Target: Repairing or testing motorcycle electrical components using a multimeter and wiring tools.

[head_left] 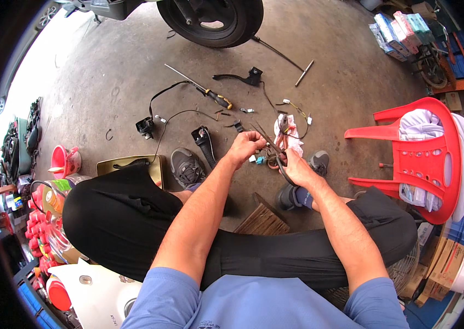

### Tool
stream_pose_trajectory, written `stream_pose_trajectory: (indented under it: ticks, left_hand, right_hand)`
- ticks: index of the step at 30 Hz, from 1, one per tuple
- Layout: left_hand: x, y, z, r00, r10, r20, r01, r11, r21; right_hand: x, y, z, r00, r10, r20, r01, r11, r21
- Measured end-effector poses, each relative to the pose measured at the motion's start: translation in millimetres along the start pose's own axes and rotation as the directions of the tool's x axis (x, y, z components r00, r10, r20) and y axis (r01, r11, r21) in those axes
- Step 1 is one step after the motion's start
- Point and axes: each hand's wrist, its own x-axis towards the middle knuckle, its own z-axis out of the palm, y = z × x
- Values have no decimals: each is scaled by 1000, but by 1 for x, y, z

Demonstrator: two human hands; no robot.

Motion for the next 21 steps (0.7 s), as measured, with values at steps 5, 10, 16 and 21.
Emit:
stream_pose_trajectory:
  ticks: [5,10,16,21]
  left_hand:
    - [1,-3,-1,1000,-12,11,12,1000,-6]
    - [1,-6,-2,1000,-13,17,13,1000,1]
    - [3,-8,-2,1000,-13,19,13,1000,12]
    - [2,-8,-2,1000,-5,24,5,1000,-11]
  right_hand:
    - [-2,-2,-1,1000,0,-2,0,1000,0]
    - [-5,-7,-4,1000,17,11,-16,997,-78]
    - [-4,-5,-4,1000,3,6,-3,996,-89]
    - [-2,1,1,998,-42,-43,37,994,-107]
